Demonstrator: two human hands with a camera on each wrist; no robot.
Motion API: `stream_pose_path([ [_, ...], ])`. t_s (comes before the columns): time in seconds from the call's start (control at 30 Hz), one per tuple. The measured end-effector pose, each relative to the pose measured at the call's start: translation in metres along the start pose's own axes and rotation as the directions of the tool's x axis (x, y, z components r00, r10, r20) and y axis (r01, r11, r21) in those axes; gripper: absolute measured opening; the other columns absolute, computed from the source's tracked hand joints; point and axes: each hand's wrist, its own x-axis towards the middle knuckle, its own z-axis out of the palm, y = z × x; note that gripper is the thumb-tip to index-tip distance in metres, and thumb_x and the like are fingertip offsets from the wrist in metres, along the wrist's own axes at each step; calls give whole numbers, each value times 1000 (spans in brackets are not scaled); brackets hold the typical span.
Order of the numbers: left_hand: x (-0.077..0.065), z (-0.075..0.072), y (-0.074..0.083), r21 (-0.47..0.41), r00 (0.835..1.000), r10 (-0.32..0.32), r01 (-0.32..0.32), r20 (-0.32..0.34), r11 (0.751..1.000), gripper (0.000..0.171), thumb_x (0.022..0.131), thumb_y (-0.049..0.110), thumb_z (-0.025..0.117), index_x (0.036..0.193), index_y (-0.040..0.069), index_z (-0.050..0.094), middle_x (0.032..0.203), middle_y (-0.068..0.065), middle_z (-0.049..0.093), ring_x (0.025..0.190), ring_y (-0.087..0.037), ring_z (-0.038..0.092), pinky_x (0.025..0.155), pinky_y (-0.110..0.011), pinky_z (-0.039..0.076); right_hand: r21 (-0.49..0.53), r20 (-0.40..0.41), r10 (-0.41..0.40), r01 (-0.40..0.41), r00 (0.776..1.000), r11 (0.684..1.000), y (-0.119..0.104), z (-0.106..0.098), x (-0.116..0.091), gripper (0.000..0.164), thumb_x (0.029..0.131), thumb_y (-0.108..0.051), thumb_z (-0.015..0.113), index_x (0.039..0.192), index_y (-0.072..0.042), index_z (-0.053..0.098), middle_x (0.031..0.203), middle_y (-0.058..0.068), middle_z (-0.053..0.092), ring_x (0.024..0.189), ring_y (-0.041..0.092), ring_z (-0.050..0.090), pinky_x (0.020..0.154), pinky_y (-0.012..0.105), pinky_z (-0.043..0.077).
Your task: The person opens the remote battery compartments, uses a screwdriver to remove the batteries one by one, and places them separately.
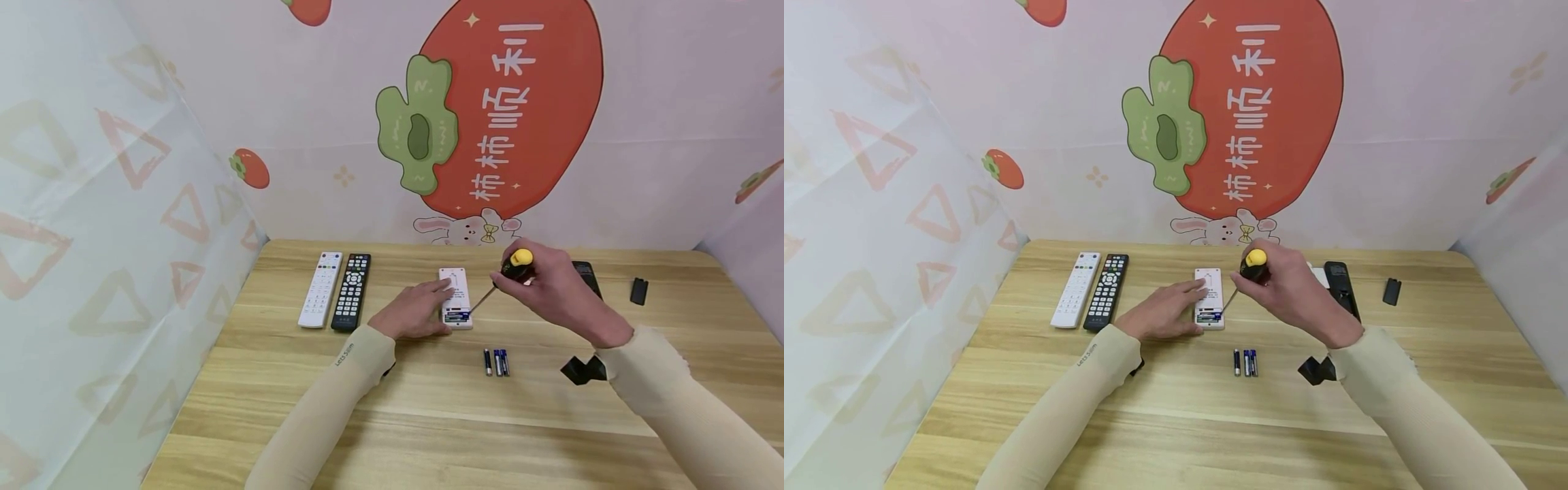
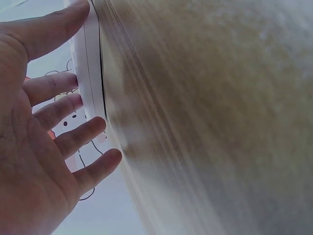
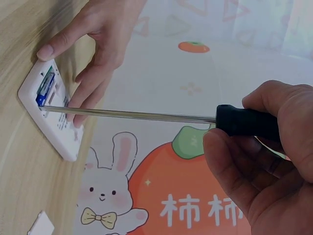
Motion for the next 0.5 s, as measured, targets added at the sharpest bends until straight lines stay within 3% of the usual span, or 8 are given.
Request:
stream_pose_path([
  [0.5, 2, 1, 0, -3, 1000, -10, 10, 4, 1000, 82, 91, 49, 73, 158, 17, 39, 167, 1, 25, 150, -23, 30, 120, -46, 28, -43, 71, -44, 47, 996, 998, -13, 6, 8, 29, 86, -5, 81, 95, -13, 55, 83, -3, 55, 70, 12, 54, 61, 26, 53],
])
